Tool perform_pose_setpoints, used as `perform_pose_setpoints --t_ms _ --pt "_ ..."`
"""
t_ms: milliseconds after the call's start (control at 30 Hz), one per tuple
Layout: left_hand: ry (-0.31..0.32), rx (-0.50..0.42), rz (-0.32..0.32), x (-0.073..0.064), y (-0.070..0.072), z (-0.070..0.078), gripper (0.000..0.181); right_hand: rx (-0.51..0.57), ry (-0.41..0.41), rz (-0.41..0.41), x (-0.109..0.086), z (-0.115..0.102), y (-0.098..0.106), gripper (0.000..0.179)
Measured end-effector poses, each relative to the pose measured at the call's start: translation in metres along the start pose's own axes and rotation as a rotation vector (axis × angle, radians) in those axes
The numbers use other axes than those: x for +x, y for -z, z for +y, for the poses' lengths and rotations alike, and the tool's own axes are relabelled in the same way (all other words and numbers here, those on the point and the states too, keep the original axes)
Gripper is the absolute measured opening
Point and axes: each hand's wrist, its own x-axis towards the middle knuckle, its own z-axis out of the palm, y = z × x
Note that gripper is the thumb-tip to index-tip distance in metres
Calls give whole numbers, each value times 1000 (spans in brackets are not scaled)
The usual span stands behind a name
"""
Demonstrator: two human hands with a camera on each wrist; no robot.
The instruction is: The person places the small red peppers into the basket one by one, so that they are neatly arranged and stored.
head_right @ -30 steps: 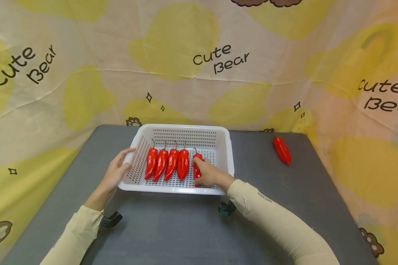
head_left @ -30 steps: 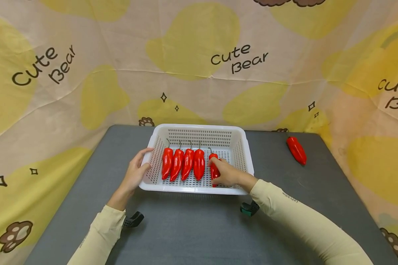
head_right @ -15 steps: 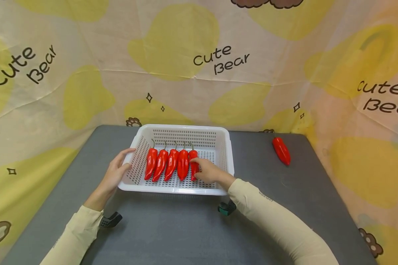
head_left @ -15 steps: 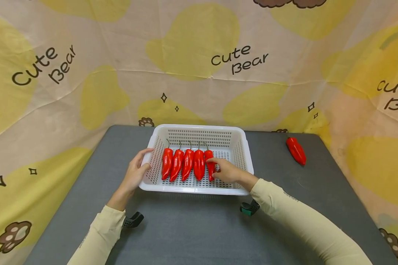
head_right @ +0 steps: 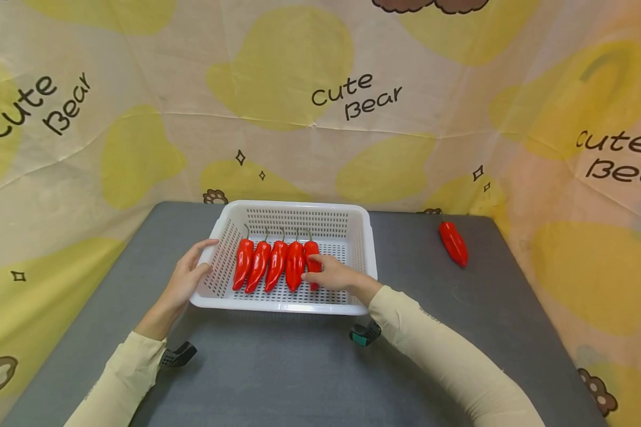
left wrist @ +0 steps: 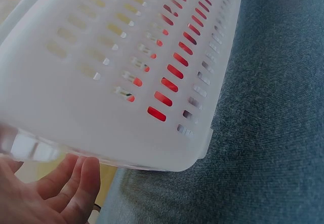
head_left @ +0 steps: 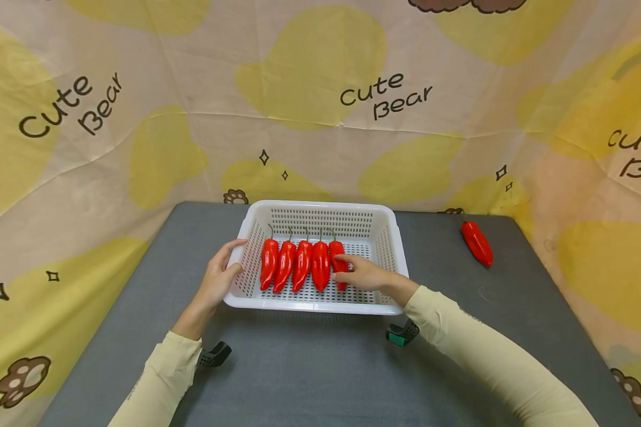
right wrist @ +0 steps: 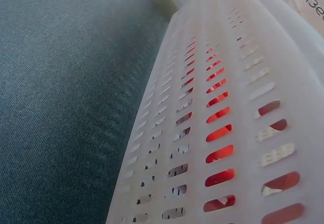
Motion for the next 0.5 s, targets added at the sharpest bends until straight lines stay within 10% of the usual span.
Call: perform_pose_setpoints --t_ms 500 --pt "-3 19 -6 0 1 -3 56 84 -73 49 -5 -5 2 67"
